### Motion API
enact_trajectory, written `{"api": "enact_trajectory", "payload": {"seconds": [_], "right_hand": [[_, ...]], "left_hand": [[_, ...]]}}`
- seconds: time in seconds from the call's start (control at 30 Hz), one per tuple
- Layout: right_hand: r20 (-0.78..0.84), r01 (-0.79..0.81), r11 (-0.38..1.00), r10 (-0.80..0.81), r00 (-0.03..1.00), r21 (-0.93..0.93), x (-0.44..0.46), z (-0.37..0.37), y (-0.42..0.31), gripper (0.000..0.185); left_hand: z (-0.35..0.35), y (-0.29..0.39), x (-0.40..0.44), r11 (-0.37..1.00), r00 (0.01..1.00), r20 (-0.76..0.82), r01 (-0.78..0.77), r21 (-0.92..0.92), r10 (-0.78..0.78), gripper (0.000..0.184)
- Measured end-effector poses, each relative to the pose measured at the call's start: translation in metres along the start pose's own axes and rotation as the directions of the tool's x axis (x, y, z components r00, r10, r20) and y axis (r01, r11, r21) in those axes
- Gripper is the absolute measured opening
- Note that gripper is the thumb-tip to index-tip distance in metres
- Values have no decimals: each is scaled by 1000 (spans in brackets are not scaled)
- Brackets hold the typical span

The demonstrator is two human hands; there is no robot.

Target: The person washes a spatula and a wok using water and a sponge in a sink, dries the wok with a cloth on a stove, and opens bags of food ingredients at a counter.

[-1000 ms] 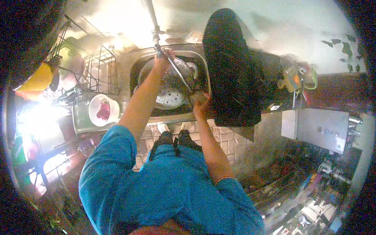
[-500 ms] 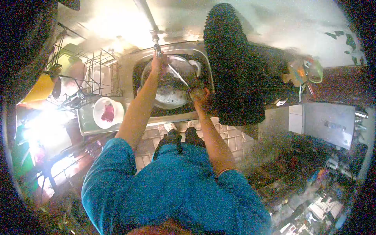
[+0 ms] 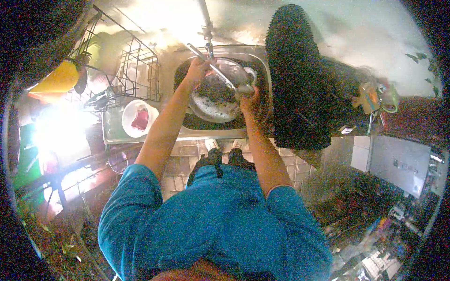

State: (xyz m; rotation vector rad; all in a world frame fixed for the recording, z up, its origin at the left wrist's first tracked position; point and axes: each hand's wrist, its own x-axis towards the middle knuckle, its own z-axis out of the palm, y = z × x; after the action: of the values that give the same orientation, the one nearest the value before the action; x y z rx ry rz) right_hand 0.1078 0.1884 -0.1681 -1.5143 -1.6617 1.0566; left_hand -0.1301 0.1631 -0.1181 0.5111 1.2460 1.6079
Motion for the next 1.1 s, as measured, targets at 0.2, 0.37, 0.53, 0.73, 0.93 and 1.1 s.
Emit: {"api": "enact_trajectory", "payload": {"seconds": [0.2,0.37,0.53,0.73,0.93,1.1], "right_hand": [[30,39,999,-38,999,-12,24,32,-1,62],[39,95,995,-94,995,-17,29,48,-40,73],[112,130,991,-129,985,-2,35,65,-68,74],[110,142,990,-144,983,19,56,97,-58,52],[58,143,988,-140,988,-51,66,101,-52,48],[42,118,993,-117,992,-16,57,81,-59,52]], "left_hand": [[9,38,-21,998,984,-171,-49,49,57,29],[11,57,-36,974,932,-293,-225,-11,212,25],[9,69,-50,948,893,-326,-317,35,310,24],[9,85,-60,903,848,-314,-420,93,427,24],[7,78,-64,899,827,-366,-432,70,426,25],[8,65,-56,886,844,-345,-458,-66,411,29]]}}
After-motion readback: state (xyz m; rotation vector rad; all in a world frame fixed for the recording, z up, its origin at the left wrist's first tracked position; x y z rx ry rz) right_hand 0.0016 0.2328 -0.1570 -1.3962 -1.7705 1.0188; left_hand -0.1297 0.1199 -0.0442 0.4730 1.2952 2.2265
